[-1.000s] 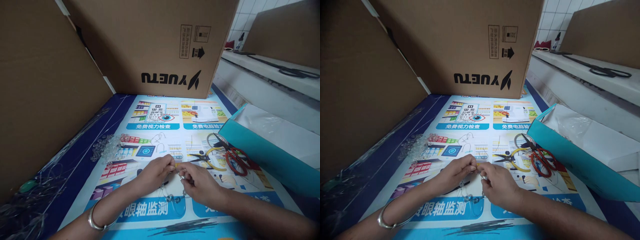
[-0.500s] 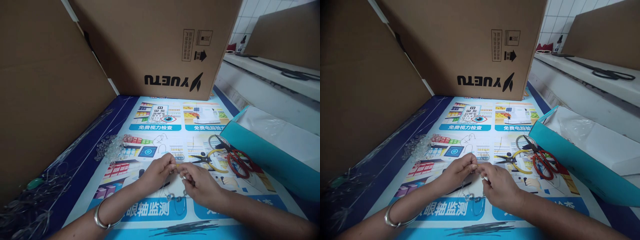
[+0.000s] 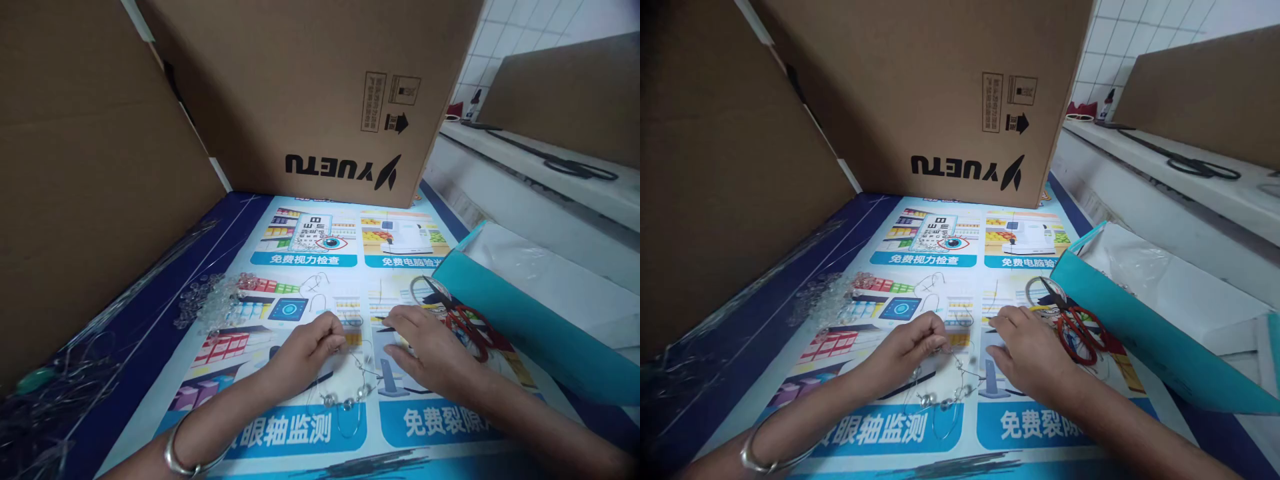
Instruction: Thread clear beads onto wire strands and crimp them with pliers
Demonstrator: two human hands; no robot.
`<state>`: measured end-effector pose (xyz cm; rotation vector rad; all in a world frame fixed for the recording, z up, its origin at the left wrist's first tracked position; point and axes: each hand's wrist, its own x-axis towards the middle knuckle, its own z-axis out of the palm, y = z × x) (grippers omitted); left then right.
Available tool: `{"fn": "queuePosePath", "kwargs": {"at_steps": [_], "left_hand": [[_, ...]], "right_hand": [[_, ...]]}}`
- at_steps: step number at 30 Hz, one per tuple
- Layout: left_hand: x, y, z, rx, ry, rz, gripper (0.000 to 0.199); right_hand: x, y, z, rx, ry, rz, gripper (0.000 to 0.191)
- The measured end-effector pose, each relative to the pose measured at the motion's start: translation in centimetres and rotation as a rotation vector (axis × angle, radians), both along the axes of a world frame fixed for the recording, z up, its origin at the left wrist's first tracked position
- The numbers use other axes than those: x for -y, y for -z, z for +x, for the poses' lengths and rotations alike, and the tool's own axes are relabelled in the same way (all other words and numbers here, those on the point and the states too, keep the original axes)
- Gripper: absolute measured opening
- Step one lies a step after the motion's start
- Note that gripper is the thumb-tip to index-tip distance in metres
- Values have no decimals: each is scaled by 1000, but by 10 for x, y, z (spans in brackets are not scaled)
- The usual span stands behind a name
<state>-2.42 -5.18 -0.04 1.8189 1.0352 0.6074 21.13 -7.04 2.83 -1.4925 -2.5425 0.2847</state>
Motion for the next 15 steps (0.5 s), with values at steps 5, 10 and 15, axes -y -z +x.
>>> {"fn": "queuePosePath", "kwargs": {"at_steps": [5,10,15], "left_hand": [[-1,-1,-3,-8,-19,-8,13],[0,1,-5,-12,-36,4,13],[3,3,-8,32,-71,4,12]], "right_hand": [[2,7,22,315,37,109,46],[-4,13,29,479,-76,204,38],[-16,20,33,519,-155,238,28]]}}
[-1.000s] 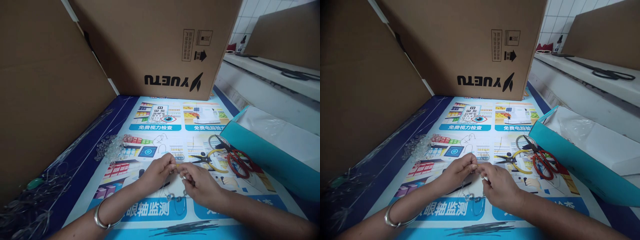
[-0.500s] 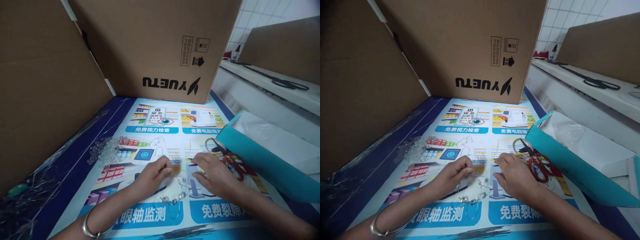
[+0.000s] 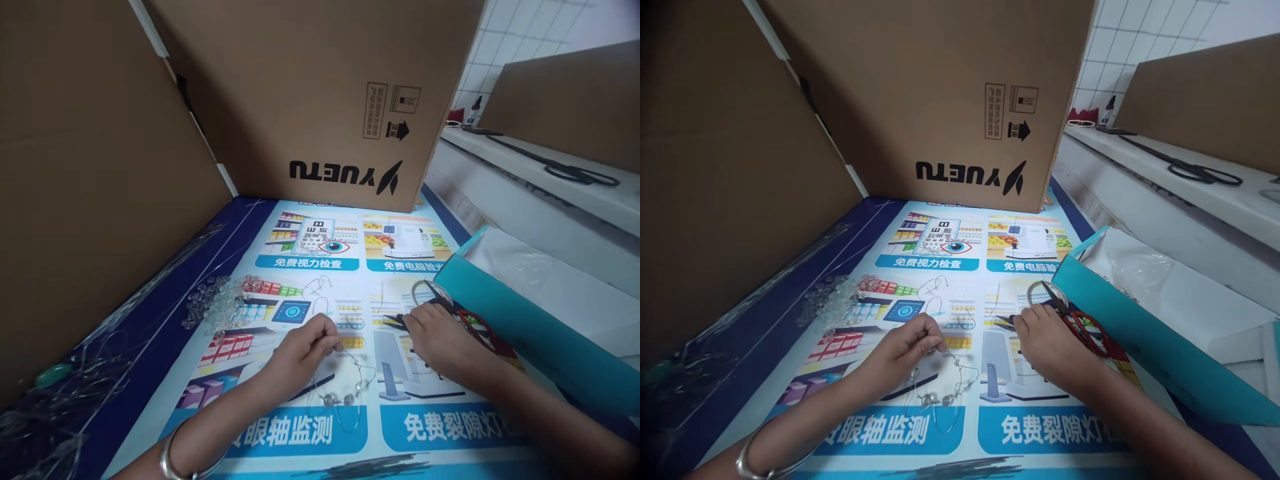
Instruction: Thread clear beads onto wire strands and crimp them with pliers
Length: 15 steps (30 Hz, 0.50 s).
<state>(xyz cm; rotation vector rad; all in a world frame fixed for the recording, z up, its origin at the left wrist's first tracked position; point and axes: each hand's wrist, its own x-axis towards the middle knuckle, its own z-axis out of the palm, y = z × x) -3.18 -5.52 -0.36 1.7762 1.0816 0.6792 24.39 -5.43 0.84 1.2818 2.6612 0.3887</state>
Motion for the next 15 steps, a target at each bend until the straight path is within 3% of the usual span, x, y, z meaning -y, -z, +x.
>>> {"fn": "queuePosePath", "kwargs": {"at_steps": [3,7,9,15], "left_hand": [[2,2,-2,16,-21,6,12],[3,6,-5,19,-49,27,12],[3,7,-5,19,-61,39,12],[3,6,-5,47,-71,32,11]], "right_hand": [[-1,-4,-2,-146,10,-9,23],[8,-23,-11,-560,74,15,30],[13,-27,-16,-715,37,31,27],[14,3,-23,-947,151,-242,9]]}}
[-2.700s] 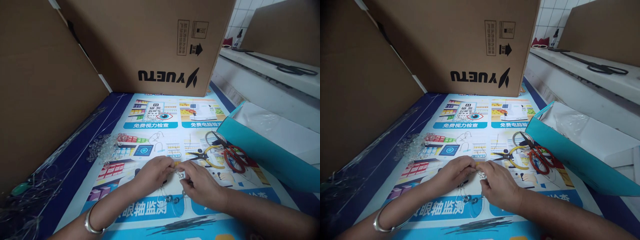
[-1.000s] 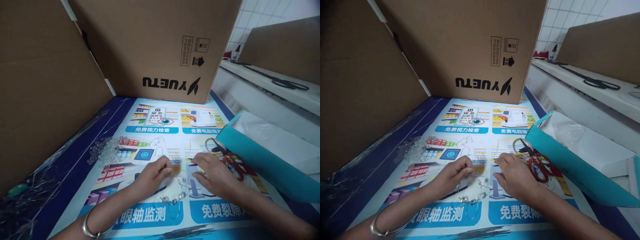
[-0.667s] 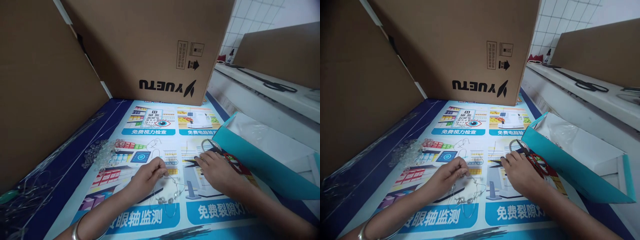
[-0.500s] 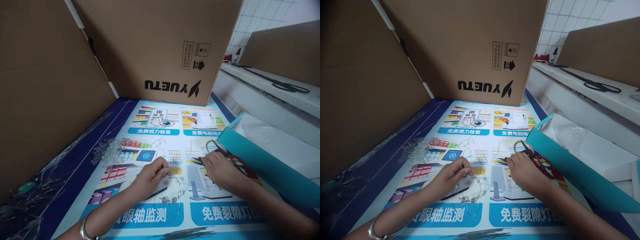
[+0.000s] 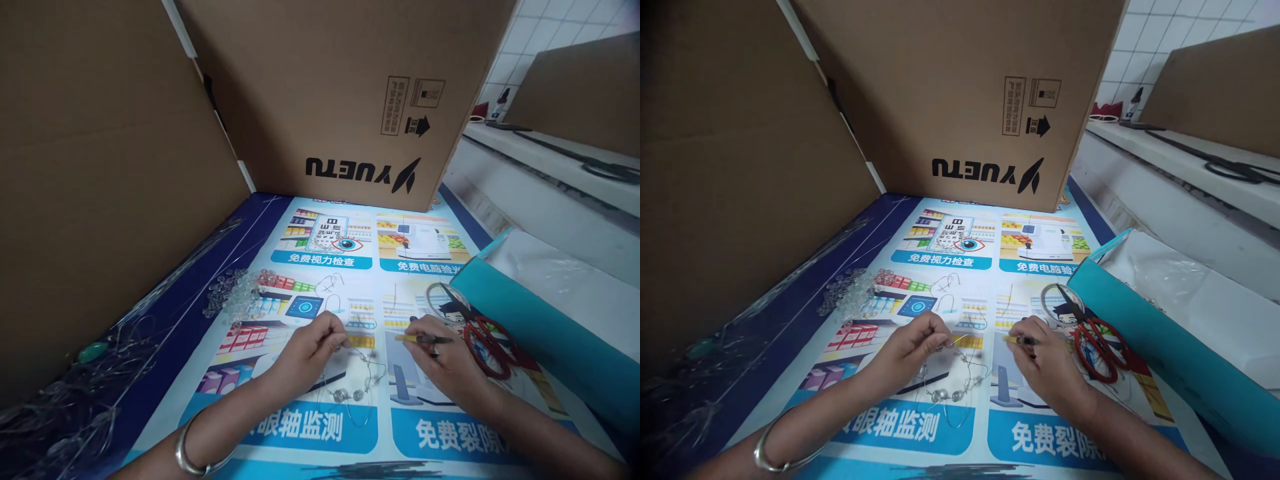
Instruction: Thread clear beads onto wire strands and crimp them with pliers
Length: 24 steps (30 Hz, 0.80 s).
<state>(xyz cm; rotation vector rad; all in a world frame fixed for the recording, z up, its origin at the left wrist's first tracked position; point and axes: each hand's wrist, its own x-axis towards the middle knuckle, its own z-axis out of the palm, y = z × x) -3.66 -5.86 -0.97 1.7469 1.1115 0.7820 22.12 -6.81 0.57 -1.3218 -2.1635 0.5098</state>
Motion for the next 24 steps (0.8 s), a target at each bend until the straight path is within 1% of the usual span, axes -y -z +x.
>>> {"fn": "queuePosePath", "kwargs": {"at_steps": [2,3,4,5,7,9,10,12,14,15,16,17,18,20,22,23,24], "left_hand": [[0,-1,0,11,12,-9,11],[0,-1,0,13,15,-12,12],[0,-2,0,12,18,-14,12],[0,-2,-1,10,19,-16,12],[-1,-2,-1,6,23,-22,12],[-1,-1,-1,4,30,-34,13],[-1,-1,-1,4,34,-46,13],[-1,-1,0,5,37,-67,14],[-1,-1,0,10,30,-75,15],[-1,-2,0,9,25,-73,15],[-1,-2,1,7,19,-67,15],[-1,-3,1,3,13,-60,15],[-1,-3,1,-6,9,-54,15],[-1,-4,2,-18,4,-40,14],[-1,-4,2,-20,6,-18,13],[-1,-4,1,-24,11,-6,13],[-1,-4,1,-29,17,8,13]], "right_hand": [[-2,7,1,-57,-126,-64,19],[-3,8,2,-73,-186,-86,25],[-4,6,2,-88,-229,-110,31],[-4,2,3,-103,-237,-148,35],[-4,-9,4,-143,-158,-275,39],[-3,-22,6,-163,0,-485,41],[-2,-26,7,-170,37,-564,42],[1,-31,7,-225,38,-709,38],[5,-28,5,-317,-5,-899,35],[7,-25,3,-388,-35,-998,34],[9,-22,1,-495,-62,-1040,32],[10,-20,-1,-570,-97,-1058,30],[11,-19,-2,-628,-114,-1031,30],[9,-22,-1,-678,-119,-924,34],[6,-28,6,-603,-81,-786,39],[4,-31,10,-520,-62,-682,37],[3,-33,15,-393,-24,-550,35]]}}
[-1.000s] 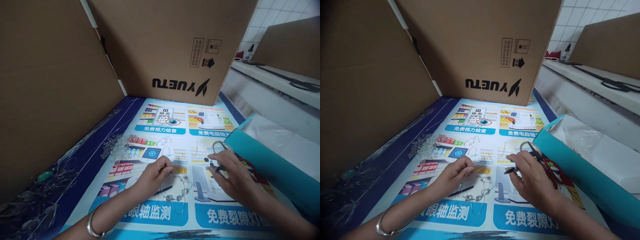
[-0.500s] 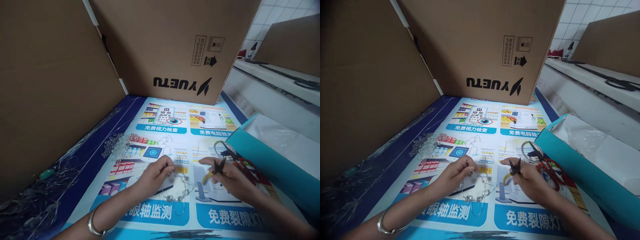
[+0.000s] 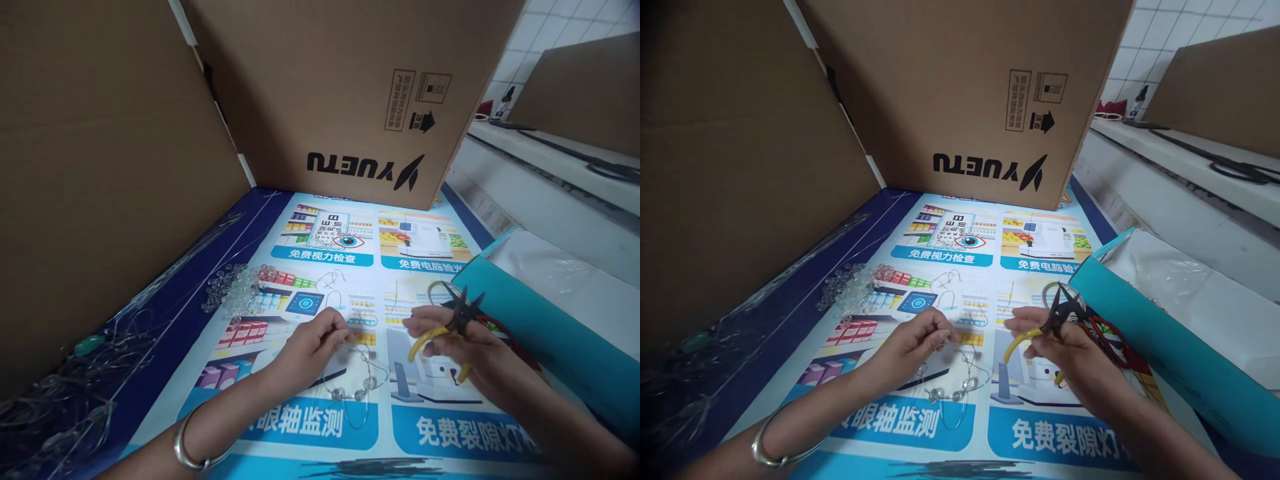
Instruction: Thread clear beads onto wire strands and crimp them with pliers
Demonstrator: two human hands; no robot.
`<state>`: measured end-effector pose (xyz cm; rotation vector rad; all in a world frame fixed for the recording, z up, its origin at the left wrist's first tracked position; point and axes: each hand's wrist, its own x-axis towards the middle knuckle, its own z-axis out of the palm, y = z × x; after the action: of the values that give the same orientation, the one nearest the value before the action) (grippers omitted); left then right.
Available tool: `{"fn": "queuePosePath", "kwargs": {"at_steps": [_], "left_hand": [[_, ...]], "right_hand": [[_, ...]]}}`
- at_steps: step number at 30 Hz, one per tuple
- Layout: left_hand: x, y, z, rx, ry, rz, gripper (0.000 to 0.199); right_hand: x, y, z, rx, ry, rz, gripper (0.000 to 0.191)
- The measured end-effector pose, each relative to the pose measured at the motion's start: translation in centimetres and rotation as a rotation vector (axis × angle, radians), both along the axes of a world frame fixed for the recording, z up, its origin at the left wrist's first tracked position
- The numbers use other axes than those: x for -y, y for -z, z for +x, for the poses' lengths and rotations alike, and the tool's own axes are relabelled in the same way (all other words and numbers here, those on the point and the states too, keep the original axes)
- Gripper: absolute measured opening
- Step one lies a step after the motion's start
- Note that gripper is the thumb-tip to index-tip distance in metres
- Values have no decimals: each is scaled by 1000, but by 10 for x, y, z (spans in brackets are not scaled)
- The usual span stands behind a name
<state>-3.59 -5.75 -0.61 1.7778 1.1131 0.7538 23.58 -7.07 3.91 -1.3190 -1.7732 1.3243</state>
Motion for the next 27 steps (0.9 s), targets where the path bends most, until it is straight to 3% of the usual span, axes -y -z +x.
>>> {"fn": "queuePosePath", "kwargs": {"at_steps": [3,4,6,9,14,16,21,27], "left_hand": [[0,2,-1,-38,18,27,13],[0,2,-1,-47,26,27,13],[0,3,-1,-54,34,26,13],[0,2,-1,-60,38,19,12],[0,-1,-1,-65,47,-4,12],[0,-2,0,-55,53,-4,13],[1,-2,0,-60,56,2,12],[1,0,-1,-65,68,7,11]], "right_hand": [[-1,1,9,475,21,397,42],[0,4,9,517,5,418,48],[4,11,5,639,-80,444,55],[8,17,-7,780,-328,439,55],[4,12,-21,896,-323,448,15],[2,6,-24,944,-284,433,8],[0,-7,-31,991,-337,405,36],[-6,-14,-45,1094,-426,489,47]]}}
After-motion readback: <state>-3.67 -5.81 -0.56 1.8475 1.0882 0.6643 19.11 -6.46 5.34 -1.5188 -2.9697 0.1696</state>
